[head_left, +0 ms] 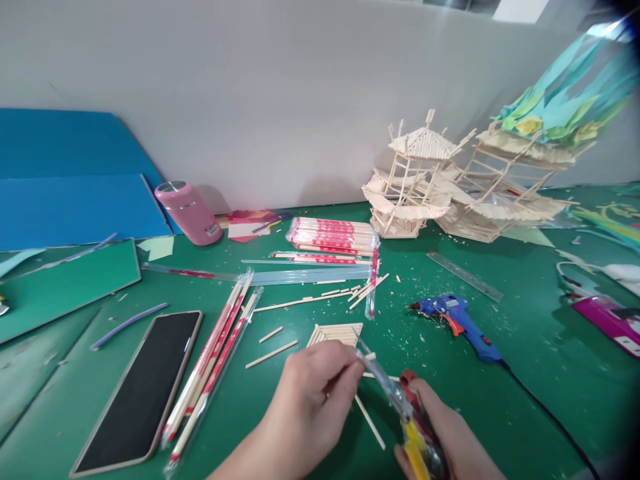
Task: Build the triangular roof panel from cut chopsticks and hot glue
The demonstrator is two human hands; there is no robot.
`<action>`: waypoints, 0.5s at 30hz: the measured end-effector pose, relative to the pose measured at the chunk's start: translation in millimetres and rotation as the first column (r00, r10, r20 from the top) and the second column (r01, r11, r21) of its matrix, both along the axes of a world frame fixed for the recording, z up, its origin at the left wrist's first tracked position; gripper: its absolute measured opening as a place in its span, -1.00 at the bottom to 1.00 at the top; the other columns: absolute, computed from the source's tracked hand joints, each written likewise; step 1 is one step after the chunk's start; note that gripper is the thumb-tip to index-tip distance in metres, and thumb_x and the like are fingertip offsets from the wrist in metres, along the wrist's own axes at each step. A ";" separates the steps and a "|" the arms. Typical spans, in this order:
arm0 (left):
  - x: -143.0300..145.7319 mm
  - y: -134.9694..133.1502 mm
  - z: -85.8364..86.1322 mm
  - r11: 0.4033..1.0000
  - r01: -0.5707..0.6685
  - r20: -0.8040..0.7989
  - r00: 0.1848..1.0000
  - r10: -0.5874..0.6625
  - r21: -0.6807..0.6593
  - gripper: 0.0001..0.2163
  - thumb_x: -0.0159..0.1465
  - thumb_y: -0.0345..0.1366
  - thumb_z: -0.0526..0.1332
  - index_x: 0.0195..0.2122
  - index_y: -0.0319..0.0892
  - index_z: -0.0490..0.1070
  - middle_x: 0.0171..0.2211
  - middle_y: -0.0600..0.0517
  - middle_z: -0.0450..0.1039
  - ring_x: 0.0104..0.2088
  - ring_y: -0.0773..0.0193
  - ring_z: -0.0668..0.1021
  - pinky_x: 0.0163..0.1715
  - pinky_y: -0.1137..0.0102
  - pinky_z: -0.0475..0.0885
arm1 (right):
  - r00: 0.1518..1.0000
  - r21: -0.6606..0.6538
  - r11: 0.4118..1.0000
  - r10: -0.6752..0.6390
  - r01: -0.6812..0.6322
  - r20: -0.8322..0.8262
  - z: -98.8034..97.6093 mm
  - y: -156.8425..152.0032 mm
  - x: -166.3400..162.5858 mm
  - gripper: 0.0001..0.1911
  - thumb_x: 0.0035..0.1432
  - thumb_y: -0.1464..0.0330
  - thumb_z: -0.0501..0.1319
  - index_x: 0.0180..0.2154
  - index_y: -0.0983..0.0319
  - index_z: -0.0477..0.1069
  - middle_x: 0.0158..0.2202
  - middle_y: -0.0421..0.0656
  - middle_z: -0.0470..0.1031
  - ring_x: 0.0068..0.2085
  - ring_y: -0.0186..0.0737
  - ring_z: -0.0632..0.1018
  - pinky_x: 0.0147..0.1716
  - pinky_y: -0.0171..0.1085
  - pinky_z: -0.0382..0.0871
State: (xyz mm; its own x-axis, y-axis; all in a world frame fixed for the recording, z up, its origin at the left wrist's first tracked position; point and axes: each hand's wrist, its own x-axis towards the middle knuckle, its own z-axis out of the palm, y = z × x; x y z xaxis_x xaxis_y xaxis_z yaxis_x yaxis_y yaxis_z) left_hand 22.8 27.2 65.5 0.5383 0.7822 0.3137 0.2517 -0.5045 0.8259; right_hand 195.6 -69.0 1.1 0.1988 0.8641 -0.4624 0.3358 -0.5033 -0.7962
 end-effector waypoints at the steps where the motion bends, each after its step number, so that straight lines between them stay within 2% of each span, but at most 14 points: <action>1: -1.1 1.8 1.1 0.991 0.037 0.008 0.999 -0.037 -0.129 -0.79 0.24 -0.41 0.03 -0.50 -0.24 0.37 -0.62 0.07 0.31 -0.60 0.42 0.30 -0.61 0.52 0.21 | 1.000 0.004 1.000 0.004 -0.004 0.002 -0.2 -0.2 2.4 -0.81 -0.04 0.20 0.19 -0.45 0.17 0.28 -0.63 -0.28 0.28 -0.55 -0.36 0.37 -0.56 -0.42 0.28; 3: -1.3 4.0 1.3 0.950 0.084 0.033 0.996 -0.078 -0.300 -0.78 0.25 -0.35 0.03 -0.49 -0.24 0.37 -0.61 0.07 0.32 -0.61 0.41 0.29 -0.65 0.52 0.18 | 1.000 -0.003 1.000 0.001 -0.001 0.001 -1.4 -0.5 6.1 -0.78 -0.13 0.24 0.26 -0.46 0.17 0.26 -0.66 -0.32 0.22 -0.56 -0.36 0.35 -0.57 -0.42 0.26; 4: -0.5 4.0 0.3 0.947 0.072 0.033 0.997 -0.065 -0.312 -0.78 0.25 -0.35 0.03 -0.50 -0.24 0.37 -0.61 0.07 0.32 -0.61 0.41 0.29 -0.65 0.52 0.18 | 1.000 -0.014 1.000 -0.013 0.013 -0.005 -2.4 -0.5 6.9 -0.78 -0.13 0.24 0.26 -0.47 0.16 0.25 -0.68 -0.33 0.19 -0.57 -0.36 0.35 -0.57 -0.42 0.26; 5: 0.8 3.3 -1.2 0.962 0.036 0.024 0.999 -0.031 -0.271 -0.78 0.25 -0.36 0.03 -0.49 -0.23 0.37 -0.62 0.07 0.31 -0.60 0.41 0.29 -0.64 0.52 0.18 | 0.999 -0.028 0.999 -0.031 0.031 -0.012 -3.6 -0.3 6.7 -0.78 -0.10 0.22 0.24 -0.48 0.16 0.23 -0.69 -0.34 0.16 -0.58 -0.36 0.34 -0.58 -0.42 0.25; 8: 5.0 -1.1 -5.8 0.996 -0.084 -0.007 0.996 0.084 0.026 -0.81 0.23 -0.43 0.03 -0.47 -0.23 0.38 -0.59 0.06 0.31 -0.56 0.39 0.31 -0.55 0.50 0.21 | 0.994 -0.064 0.993 -0.105 0.103 -0.023 -6.4 1.2 2.2 -0.78 0.02 0.17 0.13 -0.49 0.16 0.21 -0.68 -0.33 0.14 -0.60 -0.38 0.31 -0.59 -0.42 0.24; 9: 5.6 -2.0 -6.4 0.992 -0.095 -0.002 0.995 0.096 0.087 -0.81 0.23 -0.45 0.03 -0.47 -0.24 0.37 -0.58 0.06 0.30 -0.55 0.39 0.31 -0.54 0.50 0.21 | 0.992 -0.076 0.990 -0.124 0.122 -0.021 -6.6 1.8 0.3 -0.77 0.05 0.16 0.09 -0.49 0.16 0.20 -0.67 -0.33 0.15 -0.60 -0.39 0.30 -0.59 -0.42 0.24; 10: 5.7 -2.3 -6.4 0.992 -0.085 0.001 0.996 0.085 0.090 -0.80 0.23 -0.45 0.02 -0.49 -0.24 0.36 -0.59 0.07 0.28 -0.56 0.40 0.29 -0.54 0.50 0.19 | 0.990 -0.088 0.986 -0.141 0.139 -0.019 -6.4 2.4 -1.1 -0.75 0.08 0.15 0.05 -0.49 0.16 0.20 -0.67 -0.32 0.15 -0.60 -0.40 0.30 -0.59 -0.42 0.24; 11: 5.2 -1.6 -6.0 0.998 -0.060 0.003 0.998 0.060 0.031 -0.78 0.24 -0.43 0.01 -0.52 -0.24 0.35 -0.61 0.08 0.25 -0.57 0.40 0.27 -0.55 0.50 0.18 | 0.988 -0.100 0.983 -0.156 0.154 -0.019 -5.8 2.7 -2.0 -0.73 0.11 0.14 0.01 -0.50 0.16 0.20 -0.67 -0.31 0.16 -0.60 -0.40 0.30 -0.59 -0.42 0.25; 13: 2.8 2.5 -4.8 0.974 0.020 0.030 0.999 -0.014 -0.226 -0.75 0.25 -0.35 0.03 -0.54 -0.25 0.34 -0.63 0.11 0.17 -0.58 0.42 0.22 -0.59 0.50 0.13 | 0.988 -0.113 0.982 -0.156 0.153 -0.013 -4.4 2.5 -1.7 -0.71 0.12 0.13 -0.02 -0.48 0.17 0.22 -0.65 -0.30 0.20 -0.58 -0.40 0.33 -0.56 -0.43 0.27; 15: -0.1 8.3 -4.7 0.863 0.132 0.112 0.990 -0.089 -0.487 -0.73 0.24 -0.24 0.06 -0.53 -0.27 0.36 -0.64 0.13 0.13 -0.60 0.43 0.17 -0.62 0.50 0.07 | 0.993 -0.101 0.988 -0.114 0.114 0.014 -3.7 1.6 1.0 -0.75 0.08 0.13 0.05 -0.44 0.18 0.24 -0.62 -0.29 0.26 -0.54 -0.38 0.37 -0.52 -0.44 0.29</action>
